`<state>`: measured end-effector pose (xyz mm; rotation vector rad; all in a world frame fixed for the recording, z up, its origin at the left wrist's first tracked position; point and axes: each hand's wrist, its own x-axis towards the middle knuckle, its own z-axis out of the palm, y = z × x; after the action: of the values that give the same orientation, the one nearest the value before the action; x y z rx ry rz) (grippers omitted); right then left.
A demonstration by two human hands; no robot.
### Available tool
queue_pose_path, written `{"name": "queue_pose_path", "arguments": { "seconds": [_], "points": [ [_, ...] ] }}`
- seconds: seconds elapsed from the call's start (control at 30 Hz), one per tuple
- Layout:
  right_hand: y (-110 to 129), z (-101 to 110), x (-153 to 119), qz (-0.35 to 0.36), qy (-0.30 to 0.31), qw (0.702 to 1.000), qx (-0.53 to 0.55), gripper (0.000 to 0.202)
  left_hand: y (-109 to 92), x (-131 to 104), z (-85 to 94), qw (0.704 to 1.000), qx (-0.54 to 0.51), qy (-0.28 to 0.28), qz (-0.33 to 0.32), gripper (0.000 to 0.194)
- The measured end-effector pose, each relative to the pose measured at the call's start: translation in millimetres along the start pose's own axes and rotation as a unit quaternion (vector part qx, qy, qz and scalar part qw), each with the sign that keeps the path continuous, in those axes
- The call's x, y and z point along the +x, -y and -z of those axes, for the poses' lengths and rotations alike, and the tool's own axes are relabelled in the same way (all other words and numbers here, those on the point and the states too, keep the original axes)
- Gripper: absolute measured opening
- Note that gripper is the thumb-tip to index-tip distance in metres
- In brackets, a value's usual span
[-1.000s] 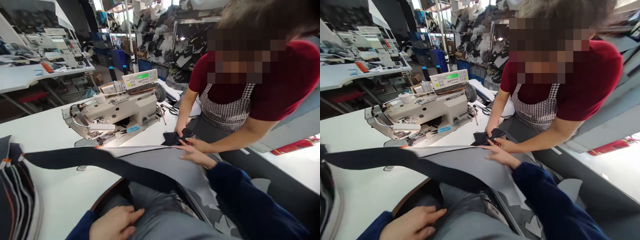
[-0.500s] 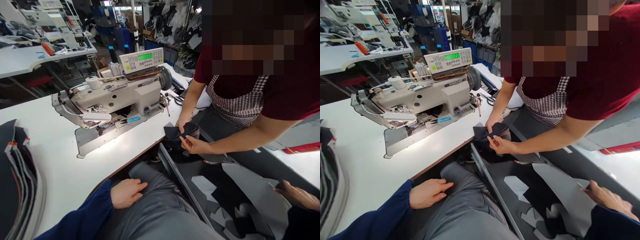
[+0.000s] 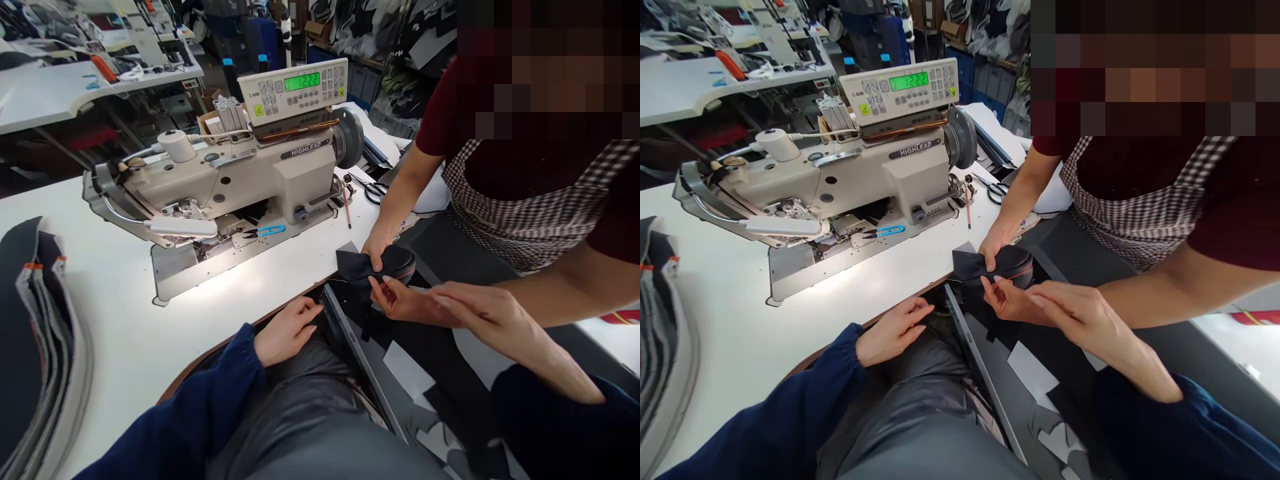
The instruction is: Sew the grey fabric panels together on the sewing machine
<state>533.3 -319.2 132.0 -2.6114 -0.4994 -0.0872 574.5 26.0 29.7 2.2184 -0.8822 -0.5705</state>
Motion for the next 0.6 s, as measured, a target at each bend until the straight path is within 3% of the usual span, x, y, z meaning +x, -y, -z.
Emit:
{"name": "queue_pose_path", "arguments": {
  "seconds": [0.1,0.2,0.27,0.43,0.6],
  "points": [
    [-6,0,24,0.018,-0.015,0.998,-0.054,0.026,-5,34,1.4,0.995,0.007,-0.098,-0.023,0.043],
    [-23,-10,50,0.046,0.044,0.99,-0.124,0.033,-13,77,6.1,0.982,0.076,-0.168,-0.052,0.041],
    [-35,-18,65,0.064,0.086,0.976,-0.19,0.035,-19,107,9.0,0.973,0.13,-0.185,-0.05,0.04],
    [-45,-26,83,0.095,0.131,0.931,-0.328,0.032,-19,151,9.4,0.977,0.185,-0.103,0.034,0.053],
    [-34,-17,75,0.082,0.122,0.945,-0.294,0.034,-14,152,7.5,0.984,0.152,-0.083,0.041,0.036]
  ]
}}
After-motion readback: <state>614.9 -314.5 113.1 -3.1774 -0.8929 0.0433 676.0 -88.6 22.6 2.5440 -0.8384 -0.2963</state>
